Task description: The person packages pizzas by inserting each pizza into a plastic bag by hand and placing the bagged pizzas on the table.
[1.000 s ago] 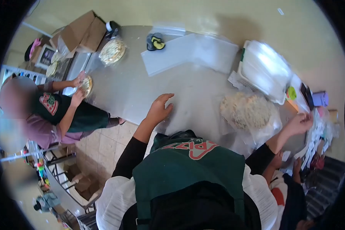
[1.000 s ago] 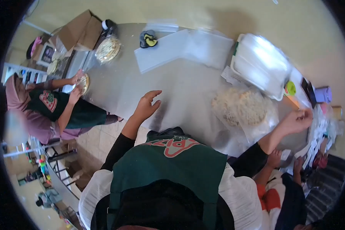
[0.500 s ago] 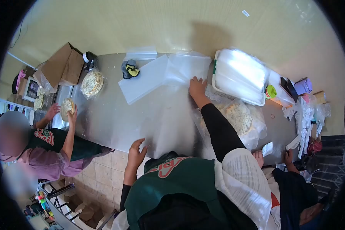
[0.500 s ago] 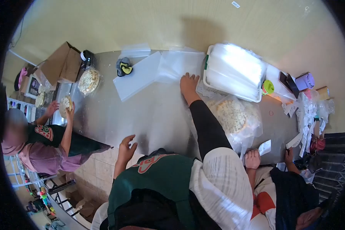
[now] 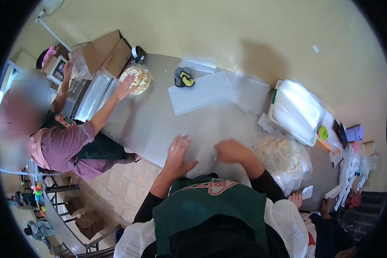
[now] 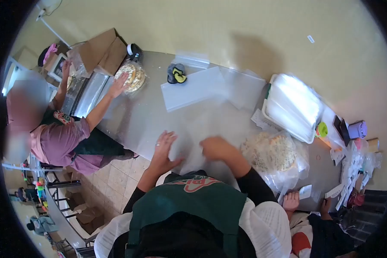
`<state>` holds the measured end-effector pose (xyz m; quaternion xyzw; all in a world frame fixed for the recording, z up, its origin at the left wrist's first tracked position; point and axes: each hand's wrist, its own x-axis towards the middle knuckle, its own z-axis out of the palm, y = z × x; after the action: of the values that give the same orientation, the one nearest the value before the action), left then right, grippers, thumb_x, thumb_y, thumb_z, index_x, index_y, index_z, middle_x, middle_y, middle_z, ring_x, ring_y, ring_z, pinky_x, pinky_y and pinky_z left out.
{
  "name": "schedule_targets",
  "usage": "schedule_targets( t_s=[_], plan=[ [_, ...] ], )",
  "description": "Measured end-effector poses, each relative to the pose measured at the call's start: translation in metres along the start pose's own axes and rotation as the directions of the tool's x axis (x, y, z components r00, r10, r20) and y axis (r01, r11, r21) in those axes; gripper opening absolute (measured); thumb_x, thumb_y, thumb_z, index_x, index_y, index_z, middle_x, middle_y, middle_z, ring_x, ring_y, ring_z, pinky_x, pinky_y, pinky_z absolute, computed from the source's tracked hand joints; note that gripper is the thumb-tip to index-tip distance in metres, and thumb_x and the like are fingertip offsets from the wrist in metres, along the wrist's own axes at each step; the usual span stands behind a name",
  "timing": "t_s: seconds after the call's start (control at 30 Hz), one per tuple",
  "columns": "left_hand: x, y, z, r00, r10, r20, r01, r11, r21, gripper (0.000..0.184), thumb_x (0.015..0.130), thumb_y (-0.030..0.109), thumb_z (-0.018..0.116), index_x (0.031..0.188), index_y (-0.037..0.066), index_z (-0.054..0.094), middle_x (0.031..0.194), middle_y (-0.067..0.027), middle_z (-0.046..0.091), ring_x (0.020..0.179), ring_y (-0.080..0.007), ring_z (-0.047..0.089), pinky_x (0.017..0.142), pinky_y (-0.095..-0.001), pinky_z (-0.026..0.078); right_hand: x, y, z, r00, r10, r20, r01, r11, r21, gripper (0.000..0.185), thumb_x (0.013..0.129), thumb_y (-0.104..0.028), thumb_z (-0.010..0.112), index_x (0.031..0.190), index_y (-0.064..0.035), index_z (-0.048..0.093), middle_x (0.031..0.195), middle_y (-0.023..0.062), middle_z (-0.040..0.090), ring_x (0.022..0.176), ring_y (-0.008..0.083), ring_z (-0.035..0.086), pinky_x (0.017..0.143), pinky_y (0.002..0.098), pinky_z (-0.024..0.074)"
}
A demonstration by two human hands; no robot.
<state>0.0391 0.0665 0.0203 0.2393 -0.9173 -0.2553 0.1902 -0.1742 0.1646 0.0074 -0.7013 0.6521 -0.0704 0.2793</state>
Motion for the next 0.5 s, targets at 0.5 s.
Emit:
schedule_targets(
  t_s=[0.5],
  plan=[
    [-0.021,-0.102,-0.061,0.989,-0.069,0.134,0.133,0.814,-0.566,0.013,0.078,0.014,0.069,0.072,0.003,0.063,0.069,-0.0071,0.060,0.066,-0.0174,0.057,0.059,-0.0292,0.044,0.054,-0.065,-0.003,0.979,0.078,-0.191,0.100,0.631,0.770,0.020,0.077,-0.010,0.064,0.094,-0.0009,0.061,0.077,0.0084,0.065,0.076,0.0160,0.061,0.072,0.0302,0.0468]
  ],
)
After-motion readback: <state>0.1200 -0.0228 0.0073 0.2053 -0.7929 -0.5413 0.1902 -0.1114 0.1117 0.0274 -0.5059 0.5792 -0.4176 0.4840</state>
